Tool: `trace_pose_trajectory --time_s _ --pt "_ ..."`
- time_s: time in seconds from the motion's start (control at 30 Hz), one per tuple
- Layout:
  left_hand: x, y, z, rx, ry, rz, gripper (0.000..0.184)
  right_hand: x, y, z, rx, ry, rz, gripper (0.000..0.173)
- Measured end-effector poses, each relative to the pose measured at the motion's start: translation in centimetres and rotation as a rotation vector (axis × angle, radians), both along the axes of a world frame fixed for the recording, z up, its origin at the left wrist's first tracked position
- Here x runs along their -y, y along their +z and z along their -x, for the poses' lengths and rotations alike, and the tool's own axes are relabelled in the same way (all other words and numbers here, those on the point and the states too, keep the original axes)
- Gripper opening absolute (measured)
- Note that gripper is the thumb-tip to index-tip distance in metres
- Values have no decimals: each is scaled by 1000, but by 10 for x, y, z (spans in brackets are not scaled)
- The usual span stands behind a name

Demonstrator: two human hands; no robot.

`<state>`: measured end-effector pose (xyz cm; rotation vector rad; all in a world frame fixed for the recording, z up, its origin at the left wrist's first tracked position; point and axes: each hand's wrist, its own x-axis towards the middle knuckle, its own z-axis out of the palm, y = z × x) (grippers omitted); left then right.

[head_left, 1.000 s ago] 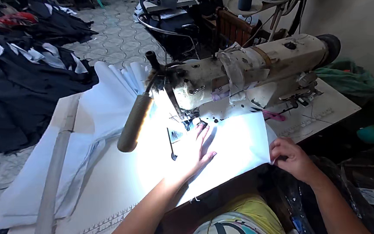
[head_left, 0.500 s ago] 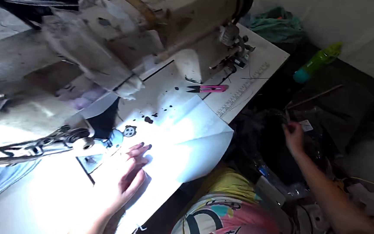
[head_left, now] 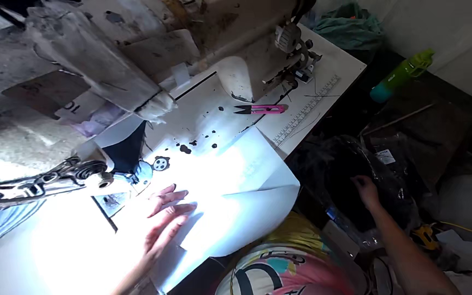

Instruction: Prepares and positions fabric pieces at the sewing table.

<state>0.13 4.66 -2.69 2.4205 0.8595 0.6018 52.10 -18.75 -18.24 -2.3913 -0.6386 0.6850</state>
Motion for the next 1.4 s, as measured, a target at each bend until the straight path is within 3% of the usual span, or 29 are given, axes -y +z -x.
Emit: trace_pose_trajectory --time_s 0.13,0.23,0.3,0.37,0.43,0.5,0.6,0.67,0.8,0.9,0.97,1.07,1.13,1.23,1.3,1.4 --pt "13 -16 -3 -55 43 -166 46 -22 67 -26 -245 -203 -437 36" --pt "15 -13 -5 -65 53 -185 43 -61 142 -31 -529 86 -1025 27" --pt "15 -10 -7 -65 45 -179 40 -100 196 -4 -621 351 -1147 24" --pt "14 -7 -8 -58 31 -150 38 -142 234 45 -657 568 -1107 12" --pt "13 -4 -7 -38 18 -74 37 -187 248 103 -545 1006 -937 12" --pt "14 -2 -7 -2 16 -31 37 -221 241 175 -297 1457 -698 15" --pt "17 5 -5 89 27 67 48 -224 210 256 72 1723 -348 24" --pt "19 13 -4 134 81 153 56 -213 191 270 173 1708 -400 27" --pt "15 13 -17 159 296 221 47 -206 172 260 141 1507 -630 38" --pt "13 12 -29 96 330 209 33 -207 177 255 194 1398 -555 76" --pt "16 8 -30 170 314 186 25 -209 185 257 207 1400 -429 89" --pt "20 5 -26 359 332 195 25 -216 196 255 83 1498 -425 66" --pt "22 4 -24 436 379 241 28 -220 205 244 -66 1682 -458 48" --pt "23 8 -24 522 481 322 31 -222 217 218 -275 1871 -345 27" --pt "24 8 -25 555 498 364 32 -215 224 199 -456 1674 -262 20" --pt "27 7 -26 430 538 351 35 -206 228 183 -641 1172 -354 31"
